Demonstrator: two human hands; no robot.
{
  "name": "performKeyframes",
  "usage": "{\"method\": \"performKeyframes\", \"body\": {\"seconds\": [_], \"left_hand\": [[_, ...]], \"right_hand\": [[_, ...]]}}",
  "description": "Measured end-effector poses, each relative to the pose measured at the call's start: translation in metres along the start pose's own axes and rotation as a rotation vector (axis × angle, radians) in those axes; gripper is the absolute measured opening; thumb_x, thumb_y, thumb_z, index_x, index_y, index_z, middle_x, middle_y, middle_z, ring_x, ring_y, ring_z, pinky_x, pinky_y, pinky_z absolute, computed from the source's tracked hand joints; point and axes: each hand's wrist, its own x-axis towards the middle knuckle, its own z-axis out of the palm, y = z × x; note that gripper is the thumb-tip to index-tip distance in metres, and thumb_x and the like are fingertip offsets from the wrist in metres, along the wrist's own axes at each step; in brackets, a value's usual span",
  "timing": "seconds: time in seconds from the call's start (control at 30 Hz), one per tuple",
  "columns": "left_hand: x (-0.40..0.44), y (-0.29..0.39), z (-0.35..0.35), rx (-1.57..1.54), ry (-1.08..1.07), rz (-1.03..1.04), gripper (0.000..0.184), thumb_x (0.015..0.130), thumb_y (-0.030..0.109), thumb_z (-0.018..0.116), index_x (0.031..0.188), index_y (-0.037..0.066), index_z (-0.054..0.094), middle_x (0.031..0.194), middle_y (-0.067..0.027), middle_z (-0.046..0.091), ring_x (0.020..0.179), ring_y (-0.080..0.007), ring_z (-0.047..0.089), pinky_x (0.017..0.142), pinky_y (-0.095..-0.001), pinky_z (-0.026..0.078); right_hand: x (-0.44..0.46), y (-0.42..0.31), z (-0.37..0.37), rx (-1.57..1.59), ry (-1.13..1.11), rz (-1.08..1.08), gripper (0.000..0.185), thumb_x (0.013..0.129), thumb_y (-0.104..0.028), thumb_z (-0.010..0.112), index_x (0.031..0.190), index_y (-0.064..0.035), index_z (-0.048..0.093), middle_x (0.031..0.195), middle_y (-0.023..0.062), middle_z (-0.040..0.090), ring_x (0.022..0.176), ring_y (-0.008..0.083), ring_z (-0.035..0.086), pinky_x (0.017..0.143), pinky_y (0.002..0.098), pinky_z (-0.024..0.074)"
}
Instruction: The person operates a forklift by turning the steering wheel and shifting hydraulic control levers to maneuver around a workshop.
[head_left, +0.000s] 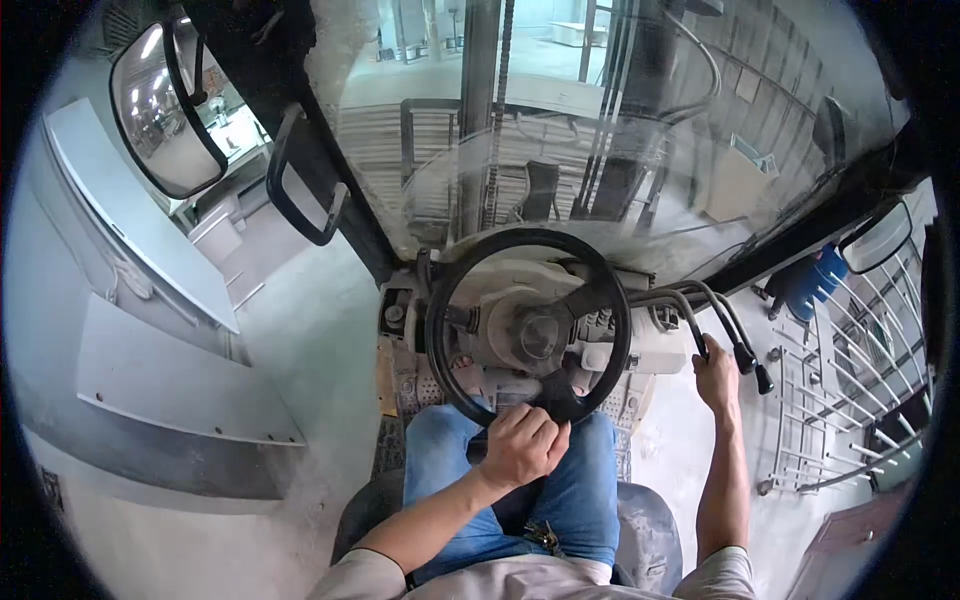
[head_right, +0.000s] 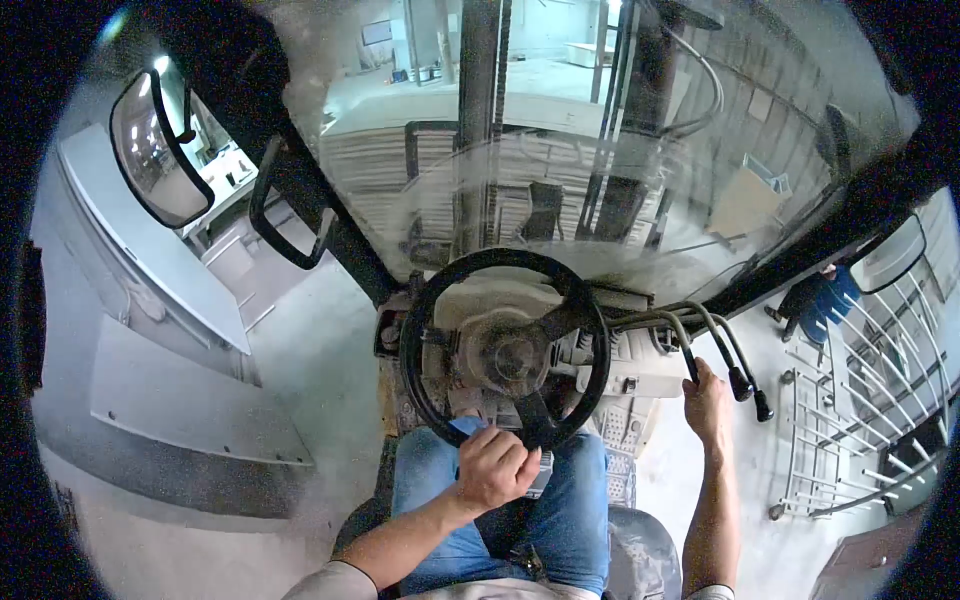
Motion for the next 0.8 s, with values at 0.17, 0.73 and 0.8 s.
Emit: {"method": "performKeyframes", "body": {"seconds": [0.17,0.73,0.8], "left_hand": [[0.015,0.017,0.027,-0.053,-0.011,0.056,0.029,0.082,0.016,0.078,0.068,0.009,0.053,0.071,-0.0057,0.053,0.066,-0.0239,0.055,0.059,-0.0371,0.048],[0.106,0.023,0.093,-0.099,0.053,0.084,0.025,0.082,0.017,0.078,0.07,0.007,0.058,0.075,-0.0085,0.056,0.073,-0.0258,0.055,0.065,-0.0399,0.049],[0.106,0.021,0.093,-0.109,0.064,0.09,0.025,0.083,0.018,0.077,0.071,0.007,0.058,0.076,-0.0085,0.056,0.073,-0.0259,0.055,0.065,-0.04,0.049]], "right_hand": [[-0.001,0.007,0.003,0.014,0.025,-0.059,0.047,0.089,-0.008,0.068,0.135,0.001,0.061,0.096,0.0278,0.071,0.097,0.0425,0.07,0.085,0.0488,0.0528],[-0.002,-0.005,-0.004,0.019,-0.001,-0.059,0.045,0.089,-0.008,0.068,0.133,0.0001,0.061,0.101,0.0313,0.069,0.099,0.0477,0.068,0.084,0.0505,0.0545],[-0.002,-0.007,-0.004,0.035,0.038,-0.09,0.045,0.089,-0.008,0.068,0.133,-0.0003,0.061,0.101,0.031,0.069,0.099,0.0478,0.068,0.084,0.0509,0.0545]]}}
